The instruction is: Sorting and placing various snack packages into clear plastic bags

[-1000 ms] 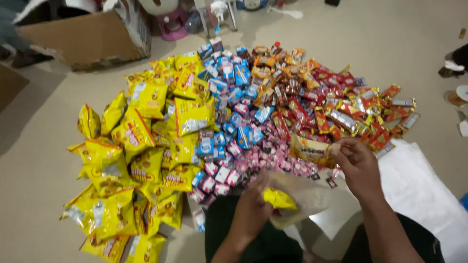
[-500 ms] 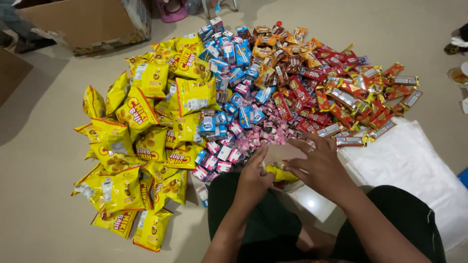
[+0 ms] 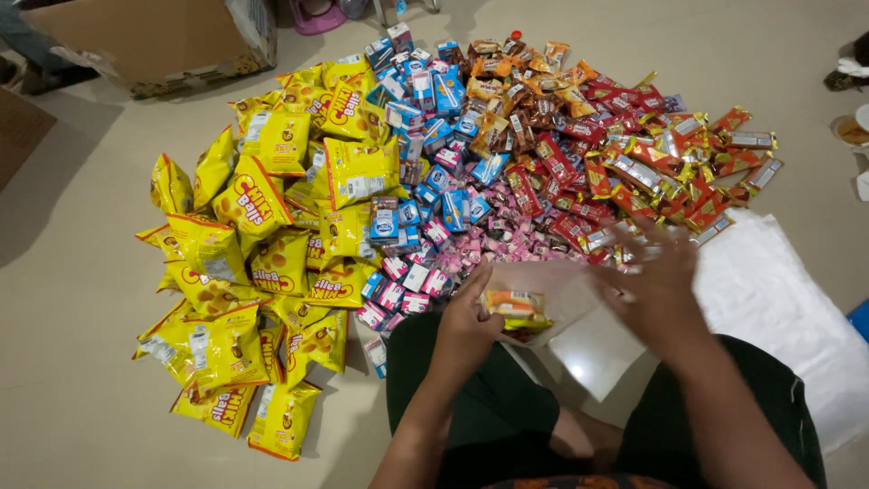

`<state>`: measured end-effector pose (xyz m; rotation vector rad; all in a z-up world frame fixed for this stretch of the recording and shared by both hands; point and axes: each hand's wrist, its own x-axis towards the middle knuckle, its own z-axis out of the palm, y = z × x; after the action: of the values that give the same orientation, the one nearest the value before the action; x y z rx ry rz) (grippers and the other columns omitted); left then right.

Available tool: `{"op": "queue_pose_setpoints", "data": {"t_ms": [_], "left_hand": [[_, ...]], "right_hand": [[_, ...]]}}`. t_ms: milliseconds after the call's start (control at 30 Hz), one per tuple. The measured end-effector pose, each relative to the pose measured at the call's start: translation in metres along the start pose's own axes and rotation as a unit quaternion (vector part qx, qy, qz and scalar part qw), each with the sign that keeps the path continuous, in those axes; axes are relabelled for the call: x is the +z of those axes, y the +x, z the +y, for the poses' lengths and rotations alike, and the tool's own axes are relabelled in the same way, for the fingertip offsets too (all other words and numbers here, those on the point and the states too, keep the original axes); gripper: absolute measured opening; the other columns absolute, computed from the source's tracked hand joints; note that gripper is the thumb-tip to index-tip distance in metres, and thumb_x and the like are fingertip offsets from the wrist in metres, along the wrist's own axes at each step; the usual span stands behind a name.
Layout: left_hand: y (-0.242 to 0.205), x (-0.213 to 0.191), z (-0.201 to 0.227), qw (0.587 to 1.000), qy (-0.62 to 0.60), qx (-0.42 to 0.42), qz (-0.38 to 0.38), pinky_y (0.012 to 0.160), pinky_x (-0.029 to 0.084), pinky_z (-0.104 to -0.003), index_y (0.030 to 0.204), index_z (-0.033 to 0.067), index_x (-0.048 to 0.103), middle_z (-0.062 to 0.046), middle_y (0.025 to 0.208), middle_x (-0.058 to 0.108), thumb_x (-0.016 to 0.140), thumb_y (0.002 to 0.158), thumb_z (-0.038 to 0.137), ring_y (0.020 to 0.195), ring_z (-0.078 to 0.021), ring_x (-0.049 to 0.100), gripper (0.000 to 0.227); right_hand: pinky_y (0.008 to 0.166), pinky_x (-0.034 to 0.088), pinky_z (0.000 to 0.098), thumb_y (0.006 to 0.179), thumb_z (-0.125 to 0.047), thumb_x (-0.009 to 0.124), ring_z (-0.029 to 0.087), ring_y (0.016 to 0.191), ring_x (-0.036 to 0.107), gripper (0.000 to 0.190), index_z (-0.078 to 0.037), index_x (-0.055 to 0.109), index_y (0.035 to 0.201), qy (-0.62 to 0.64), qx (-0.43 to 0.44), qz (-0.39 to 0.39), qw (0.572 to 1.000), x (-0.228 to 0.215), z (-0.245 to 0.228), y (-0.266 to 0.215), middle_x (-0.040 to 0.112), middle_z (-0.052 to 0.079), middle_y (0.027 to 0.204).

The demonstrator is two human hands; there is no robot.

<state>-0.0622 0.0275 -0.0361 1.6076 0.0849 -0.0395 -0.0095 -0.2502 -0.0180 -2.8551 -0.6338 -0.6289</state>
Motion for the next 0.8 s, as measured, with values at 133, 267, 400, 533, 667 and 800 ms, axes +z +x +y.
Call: {"op": "queue_pose_setpoints", "data": {"t_ms": [133, 267, 400, 533, 667, 800], "left_hand": [[-0.006, -0.004, 0.007, 1.000, -0.014, 0.019, 0.004, 0.058, 0.051, -0.023, 0.149, 0.0017, 0.052, -0.019, 0.157, 0.048, 0.057, 0.072, -0.007, 0.064, -0.0061, 0.053, 0.078], [-0.005, -0.007, -0.001, 0.997, -0.063, 0.026, 0.046, 0.062, 0.053, -0.021, 0.153, 0.0103, 0.048, -0.010, 0.158, 0.048, 0.056, 0.082, -0.007, 0.076, -0.0084, 0.062, 0.074], [-0.003, -0.027, 0.002, 0.986, -0.064, 0.003, 0.156, 0.057, 0.047, -0.019, 0.146, 0.0093, 0.051, -0.003, 0.143, 0.063, 0.058, 0.098, 0.010, 0.058, -0.0074, 0.054, 0.049], [0.017, -0.078, -0.069, 0.990, 0.055, 0.039, 0.124, 0.090, 0.051, -0.026, 0.158, 0.0198, 0.039, -0.008, 0.154, 0.049, 0.050, 0.077, -0.003, 0.104, -0.0159, 0.063, 0.085], [0.039, -0.083, -0.119, 0.923, 0.360, -0.012, -0.134, 0.126, 0.009, -0.045, 0.164, 0.0129, 0.004, -0.013, 0.174, 0.003, 0.088, 0.053, 0.031, 0.159, -0.0343, 0.004, 0.141], [0.061, -0.057, -0.106, 0.930, 0.301, 0.087, -0.194, 0.125, 0.015, -0.047, 0.164, 0.0093, 0.012, -0.019, 0.170, 0.022, 0.094, 0.042, 0.057, 0.156, -0.0370, 0.021, 0.154]], "right_hand": [[0.115, 0.043, 0.0496, 0.091, -0.041, 0.075, 0.031, 0.143, 0.056, 0.005, -0.038, 0.079, 0.089, -0.091, 0.039, 0.020, 0.995, 0.000, 0.083, -0.046, 0.069, -0.006, 0.148], [0.107, 0.048, 0.0555, 0.097, -0.064, 0.054, 0.028, 0.142, 0.058, 0.035, -0.047, 0.075, 0.119, -0.085, 0.216, -0.244, 0.942, 0.033, 0.148, -0.099, 0.062, -0.009, 0.153], [0.105, 0.053, 0.0492, 0.093, -0.055, 0.063, 0.030, 0.131, 0.066, 0.042, -0.035, 0.078, 0.127, 0.034, 0.349, -0.417, 0.839, 0.088, 0.158, -0.148, 0.068, 0.000, 0.144], [0.086, 0.055, 0.0325, 0.085, -0.053, 0.054, 0.021, 0.111, 0.075, 0.034, -0.036, 0.081, 0.097, 0.008, 0.211, -0.468, 0.858, 0.142, 0.131, -0.174, 0.080, -0.007, 0.114], [0.097, 0.054, 0.0349, 0.091, -0.057, 0.055, 0.022, 0.123, 0.070, 0.049, -0.034, 0.073, 0.131, 0.103, 0.213, -0.488, 0.840, 0.177, 0.134, -0.181, 0.073, -0.003, 0.133], [0.091, 0.055, 0.0320, 0.092, -0.046, 0.064, 0.019, 0.111, 0.076, 0.039, -0.034, 0.077, 0.126, 0.163, 0.250, -0.470, 0.831, 0.183, 0.136, -0.183, 0.080, -0.002, 0.124]]}}
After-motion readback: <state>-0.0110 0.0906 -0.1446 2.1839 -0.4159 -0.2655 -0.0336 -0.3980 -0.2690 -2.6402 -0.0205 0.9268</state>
